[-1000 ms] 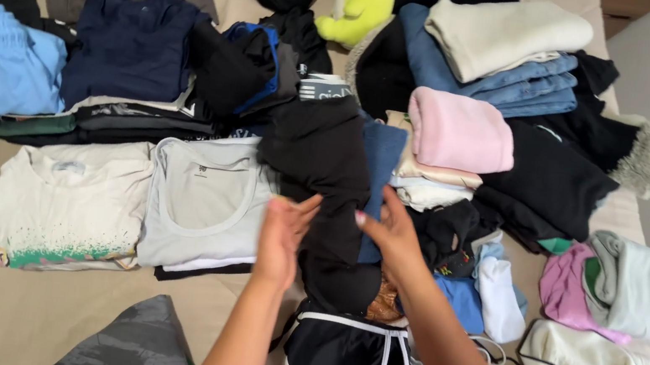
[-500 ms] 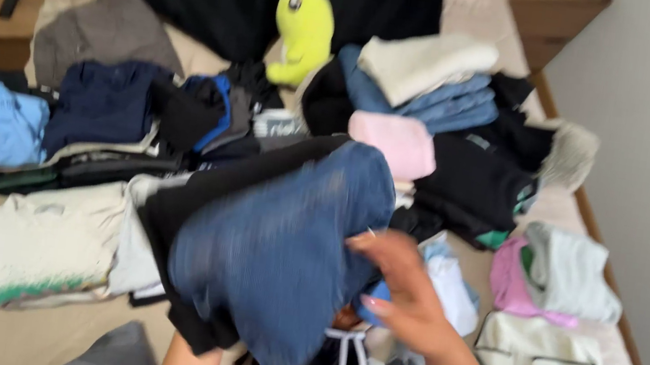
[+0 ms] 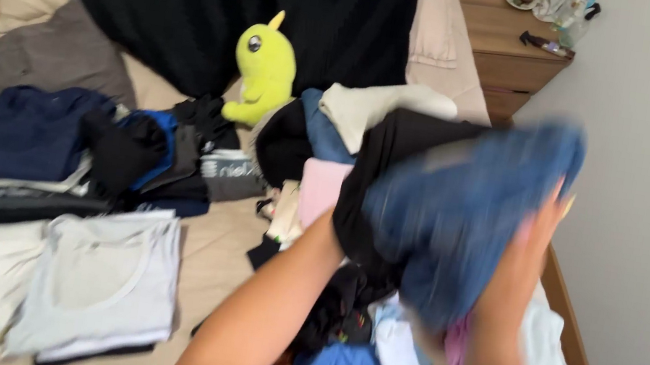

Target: Folding and organizing various pieces of laundry on a bed and sorting them into a basket.

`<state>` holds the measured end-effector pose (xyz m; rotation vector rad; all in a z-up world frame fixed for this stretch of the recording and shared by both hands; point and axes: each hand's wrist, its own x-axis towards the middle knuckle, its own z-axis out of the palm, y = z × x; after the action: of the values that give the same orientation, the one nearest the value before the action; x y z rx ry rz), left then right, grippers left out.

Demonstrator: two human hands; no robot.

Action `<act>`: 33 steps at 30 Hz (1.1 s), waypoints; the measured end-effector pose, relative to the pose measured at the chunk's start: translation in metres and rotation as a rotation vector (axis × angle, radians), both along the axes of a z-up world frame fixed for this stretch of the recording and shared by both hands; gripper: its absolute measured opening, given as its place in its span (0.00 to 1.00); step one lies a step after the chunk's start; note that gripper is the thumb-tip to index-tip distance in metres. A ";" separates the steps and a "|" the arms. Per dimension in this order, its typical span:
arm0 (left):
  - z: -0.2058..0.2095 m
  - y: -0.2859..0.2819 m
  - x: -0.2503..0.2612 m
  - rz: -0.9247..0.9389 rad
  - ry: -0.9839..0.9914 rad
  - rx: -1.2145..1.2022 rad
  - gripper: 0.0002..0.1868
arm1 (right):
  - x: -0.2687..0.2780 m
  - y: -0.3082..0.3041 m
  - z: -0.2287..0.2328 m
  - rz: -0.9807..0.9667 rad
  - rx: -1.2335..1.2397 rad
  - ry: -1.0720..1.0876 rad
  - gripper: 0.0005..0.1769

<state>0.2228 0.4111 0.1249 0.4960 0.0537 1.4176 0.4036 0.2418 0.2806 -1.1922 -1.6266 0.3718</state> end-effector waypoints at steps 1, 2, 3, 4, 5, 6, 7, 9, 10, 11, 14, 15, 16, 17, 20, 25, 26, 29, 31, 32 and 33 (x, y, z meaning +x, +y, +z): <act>0.002 0.014 -0.002 -0.036 -0.030 0.036 0.31 | 0.002 0.044 0.014 -0.012 -0.036 -0.052 0.40; 0.005 0.030 -0.004 -0.072 -0.061 0.071 0.31 | 0.004 0.089 0.027 -0.024 -0.072 -0.104 0.38; -0.016 0.047 -0.005 -0.112 -0.093 0.096 0.31 | -0.011 0.119 0.045 -0.037 -0.082 -0.105 0.38; -0.039 0.064 -0.004 -0.151 -0.126 0.121 0.31 | -0.026 0.150 0.063 0.096 -0.052 -0.077 0.41; -0.053 0.098 -0.005 -0.187 -0.161 0.148 0.31 | -0.042 0.185 0.081 0.233 -0.021 -0.048 0.45; -0.050 0.104 -0.015 -0.196 -0.165 0.142 0.31 | -0.058 0.215 0.074 0.223 -0.027 -0.050 0.45; -0.047 0.112 -0.027 -0.349 -0.243 0.249 0.33 | -0.076 0.245 0.068 0.154 -0.198 -0.190 0.49; -0.141 0.142 -0.045 -0.498 -0.331 0.346 0.34 | -0.107 0.310 0.005 0.087 -0.383 -0.334 0.53; -0.224 0.164 -0.051 -0.597 -0.548 -0.082 0.33 | -0.120 0.343 -0.050 0.143 -0.500 -0.462 0.57; -0.290 0.195 -0.052 -0.676 -0.755 -0.529 0.33 | -0.132 0.373 -0.108 0.200 -0.625 -0.587 0.62; -0.304 0.148 -0.056 -0.391 -0.366 -0.581 0.32 | -0.193 0.329 -0.148 0.040 -0.799 -0.694 0.60; -0.302 0.146 -0.065 -0.371 -0.367 -0.594 0.32 | -0.206 0.327 -0.153 0.062 -0.808 -0.695 0.60; -0.297 0.142 -0.073 -0.354 -0.426 -0.657 0.35 | -0.217 0.323 -0.155 -0.008 -0.840 -0.661 0.59; -0.284 0.141 -0.073 -0.351 -0.480 -0.713 0.38 | -0.221 0.319 -0.148 -0.094 -0.865 -0.622 0.59; -0.208 0.114 -0.073 -0.152 0.044 -0.857 0.37 | -0.214 0.322 -0.148 -0.112 -0.840 -0.578 0.60; -0.259 0.109 -0.097 0.093 -0.098 -0.865 0.25 | -0.151 0.336 -0.191 0.046 -0.718 -0.324 0.56; -0.257 0.101 -0.109 0.164 -0.078 -0.877 0.26 | -0.138 0.360 -0.205 0.152 -0.603 -0.159 0.54; -0.190 0.019 -0.148 0.250 0.208 -0.796 0.26 | -0.121 0.307 -0.182 0.163 -0.327 -0.128 0.44; -0.131 -0.050 -0.157 0.277 0.254 -0.721 0.26 | -0.114 0.232 -0.167 0.203 -0.296 -0.022 0.40; -0.104 -0.087 -0.159 0.288 0.295 -0.682 0.26 | -0.110 0.195 -0.164 0.237 -0.304 0.073 0.36; -0.099 -0.116 -0.157 0.303 0.301 -0.651 0.26 | -0.105 0.163 -0.171 0.247 -0.271 0.081 0.36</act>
<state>0.0656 0.2952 0.0257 0.1529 0.8347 1.5066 0.2988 0.4053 0.1097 -1.1588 -1.6938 0.8092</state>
